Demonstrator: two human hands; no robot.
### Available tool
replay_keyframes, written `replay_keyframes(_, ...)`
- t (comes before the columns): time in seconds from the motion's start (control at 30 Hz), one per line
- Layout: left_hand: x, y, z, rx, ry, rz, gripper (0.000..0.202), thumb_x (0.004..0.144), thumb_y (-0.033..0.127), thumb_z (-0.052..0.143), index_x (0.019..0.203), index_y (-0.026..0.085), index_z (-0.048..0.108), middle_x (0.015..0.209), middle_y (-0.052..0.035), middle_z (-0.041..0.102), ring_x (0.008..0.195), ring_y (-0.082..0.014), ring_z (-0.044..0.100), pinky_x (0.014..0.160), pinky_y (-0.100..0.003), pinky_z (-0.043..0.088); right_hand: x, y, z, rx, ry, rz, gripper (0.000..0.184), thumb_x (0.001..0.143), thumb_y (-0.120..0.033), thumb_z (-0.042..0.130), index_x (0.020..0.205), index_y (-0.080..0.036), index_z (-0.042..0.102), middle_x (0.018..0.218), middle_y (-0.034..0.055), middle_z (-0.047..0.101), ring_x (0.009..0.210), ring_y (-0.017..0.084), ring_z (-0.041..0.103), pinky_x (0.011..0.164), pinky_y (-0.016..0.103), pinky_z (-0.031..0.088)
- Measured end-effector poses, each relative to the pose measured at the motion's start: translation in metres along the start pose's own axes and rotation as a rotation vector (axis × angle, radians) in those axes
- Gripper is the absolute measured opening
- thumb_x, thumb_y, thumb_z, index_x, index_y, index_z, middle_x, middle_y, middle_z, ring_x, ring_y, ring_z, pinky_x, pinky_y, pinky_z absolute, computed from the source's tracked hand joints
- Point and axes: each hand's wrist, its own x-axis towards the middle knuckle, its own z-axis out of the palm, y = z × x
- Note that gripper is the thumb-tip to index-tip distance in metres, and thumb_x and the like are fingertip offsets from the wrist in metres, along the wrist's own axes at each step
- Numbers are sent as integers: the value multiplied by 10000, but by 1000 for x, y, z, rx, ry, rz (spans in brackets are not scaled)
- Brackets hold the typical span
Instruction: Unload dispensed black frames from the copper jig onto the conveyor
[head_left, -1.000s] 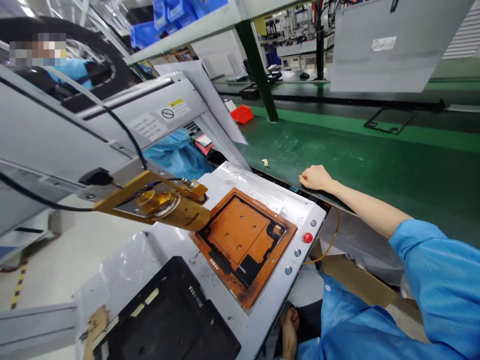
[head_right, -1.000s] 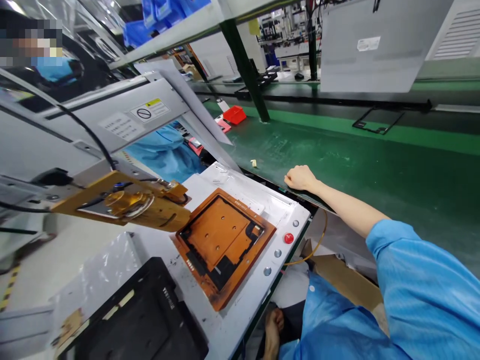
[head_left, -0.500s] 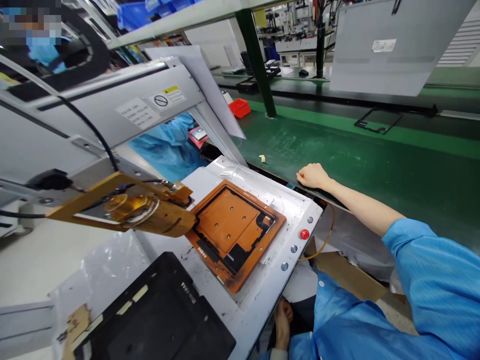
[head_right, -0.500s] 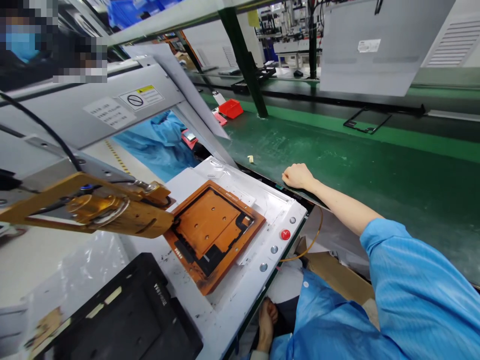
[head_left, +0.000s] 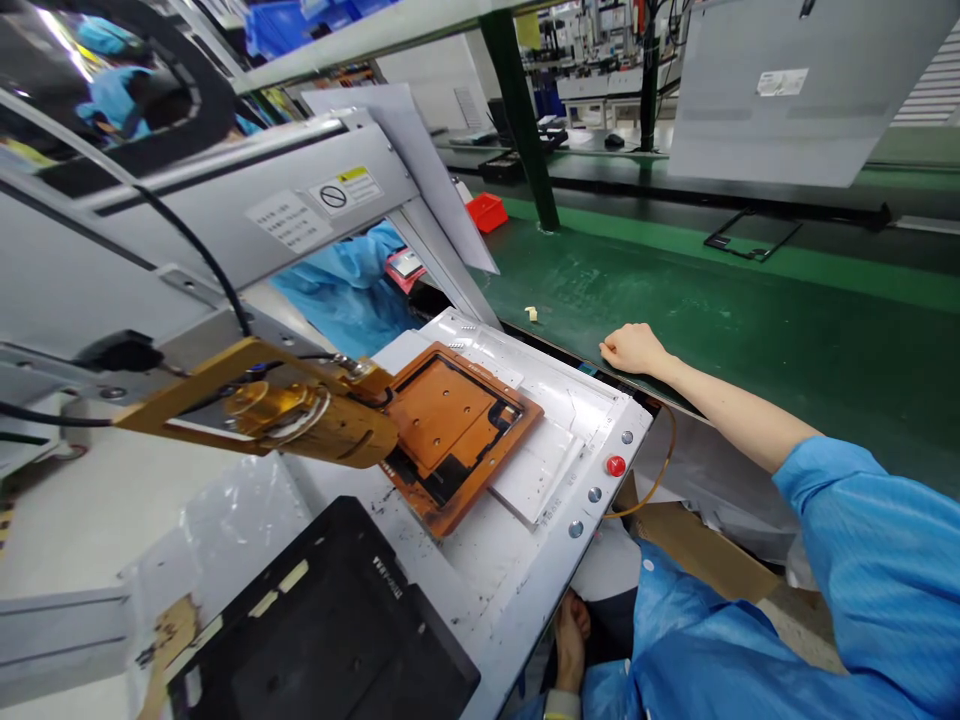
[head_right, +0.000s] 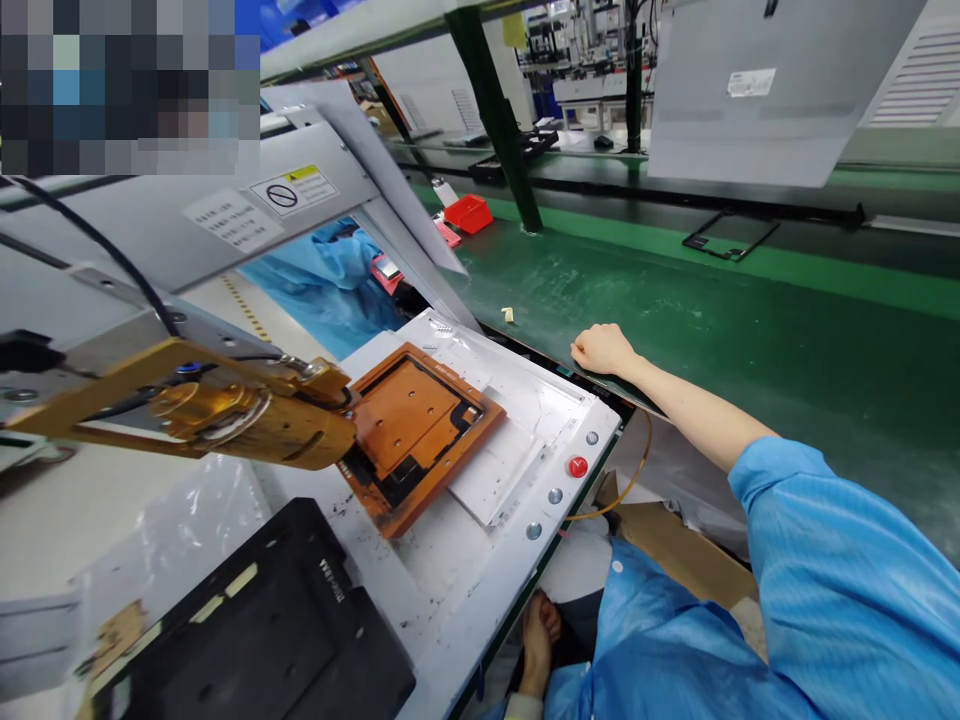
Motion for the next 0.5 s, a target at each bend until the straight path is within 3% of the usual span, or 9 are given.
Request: replay_keyframes(0.5, 5, -6, -3, 6, -17, 20, 701, 662, 822, 578, 546, 227, 226, 566, -34, 171, 492, -98, 177, 511, -260, 108, -3, -3, -6, -2, -18, 8, 544, 1208, -389, 447, 1158, -148, 932, 1184, 222, 862, 1074, 342, 794, 908, 405, 455)
